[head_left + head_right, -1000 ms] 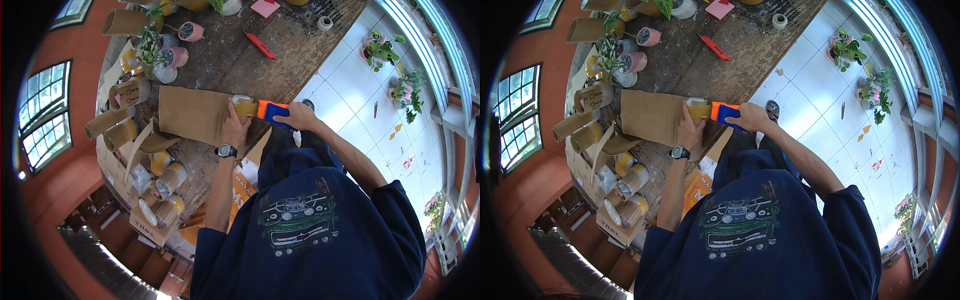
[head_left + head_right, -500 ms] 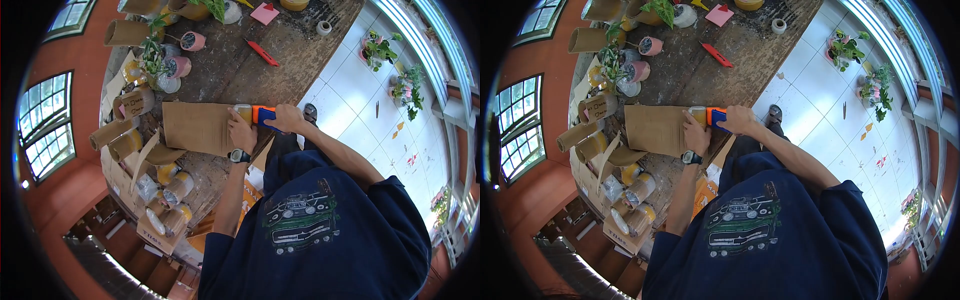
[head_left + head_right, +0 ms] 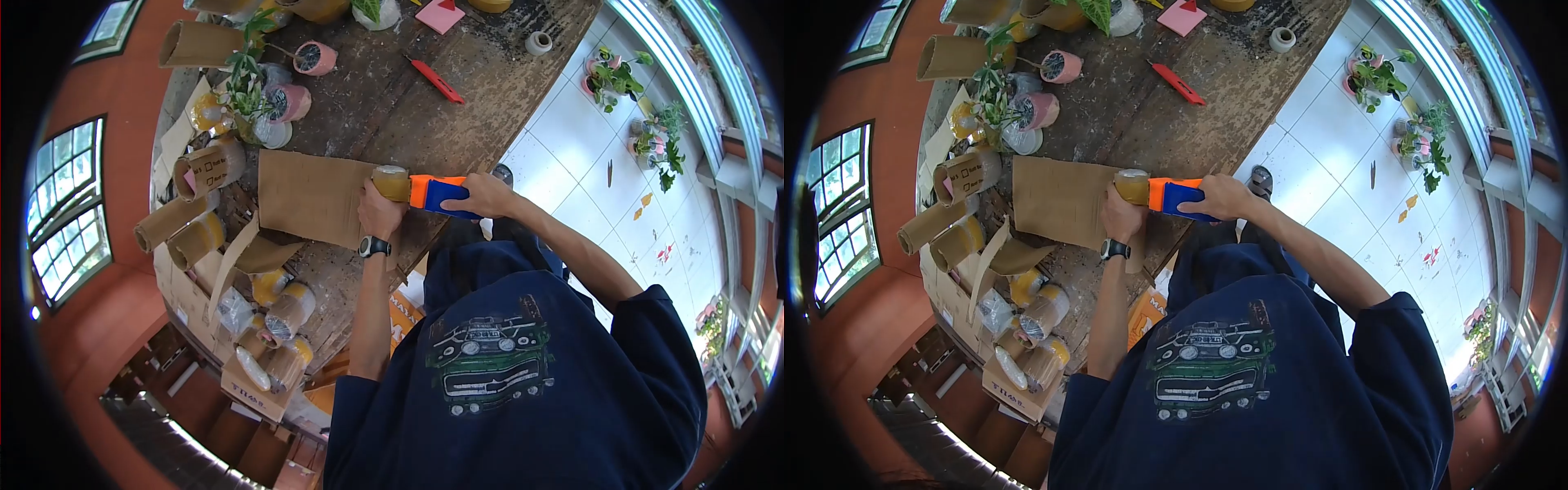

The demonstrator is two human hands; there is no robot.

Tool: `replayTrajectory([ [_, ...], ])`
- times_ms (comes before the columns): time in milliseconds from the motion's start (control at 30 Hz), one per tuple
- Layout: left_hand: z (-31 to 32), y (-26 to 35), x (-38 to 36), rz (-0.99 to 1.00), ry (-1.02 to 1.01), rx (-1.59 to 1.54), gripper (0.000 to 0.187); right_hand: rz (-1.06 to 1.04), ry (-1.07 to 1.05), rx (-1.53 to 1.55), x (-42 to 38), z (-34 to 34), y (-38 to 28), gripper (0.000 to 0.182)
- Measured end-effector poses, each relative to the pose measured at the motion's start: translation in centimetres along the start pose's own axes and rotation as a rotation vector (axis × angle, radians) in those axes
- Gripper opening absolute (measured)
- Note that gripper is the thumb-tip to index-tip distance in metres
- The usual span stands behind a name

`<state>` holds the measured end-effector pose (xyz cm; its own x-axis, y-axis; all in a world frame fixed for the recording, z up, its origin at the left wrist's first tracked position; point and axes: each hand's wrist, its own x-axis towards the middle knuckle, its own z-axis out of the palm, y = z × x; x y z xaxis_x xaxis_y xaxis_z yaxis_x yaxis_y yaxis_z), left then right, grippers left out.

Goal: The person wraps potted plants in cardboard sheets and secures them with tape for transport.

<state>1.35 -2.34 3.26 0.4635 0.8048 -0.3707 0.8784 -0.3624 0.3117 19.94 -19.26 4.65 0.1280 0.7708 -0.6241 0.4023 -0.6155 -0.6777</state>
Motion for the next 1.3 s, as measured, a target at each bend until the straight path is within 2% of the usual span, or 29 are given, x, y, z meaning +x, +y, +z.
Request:
replayTrajectory([
  [200, -0.2, -3.0, 2.5, 0.053, -0.202, -0.197, 0.086, 0.046, 0.026, -0.091, 0.1, -0.8, 0.7, 0.077],
  [300, -0.1, -3.9, 3.1, 0.104, -0.212, -0.273, 0.092, 0.081, 0.104, -0.122, -0.2, -1.0, -0.1, 0.072],
  [400, 0.3, -4.8, 3.2, 0.128, -0.119, -0.318, 0.097, 0.175, 0.077, -0.154, 1.3, 0.1, -2.2, 0.071],
  [500, 0.1, -5.1, 3.8, 0.117, -0.187, -0.331, 0.1, 0.179, 0.14, -0.206, 2.9, 1.1, -4.4, 0.065],
  [600, -0.2, -4.7, 3.6, 0.009, -0.225, -0.358, 0.099, 0.23, 0.182, -0.192, 3.9, 2.5, -5.7, 0.061],
  [767, 0.1, -5.1, 3.6, 0.083, -0.157, -0.401, 0.098, 0.308, 0.243, -0.13, 4.4, 3.7, -7.2, 0.058],
  [900, 0.3, -5.4, 3.8, 0.118, -0.141, -0.435, 0.099, 0.277, 0.331, -0.278, 3.0, 4.0, -10.3, 0.045],
  [1100, 1.5, -6.7, 4.6, 0.12, -0.168, -0.521, 0.098, 0.152, 0.476, -0.381, 3.2, 6.7, -9.7, 0.048],
  [1200, 1.4, -6.5, 4.3, 0.133, -0.121, -0.504, 0.097, 0.228, 0.551, -0.415, 2.7, 5.0, -10.0, 0.04],
  [1233, 0.7, -6.0, 4.5, 0.105, -0.144, -0.489, 0.097, 0.192, 0.672, -0.418, 2.3, 4.3, -10.0, 0.04],
  [1300, -0.1, -5.4, 3.8, 0.032, -0.199, -0.465, 0.098, 0.134, 0.724, -0.405, 2.8, 2.5, -9.3, 0.039],
])
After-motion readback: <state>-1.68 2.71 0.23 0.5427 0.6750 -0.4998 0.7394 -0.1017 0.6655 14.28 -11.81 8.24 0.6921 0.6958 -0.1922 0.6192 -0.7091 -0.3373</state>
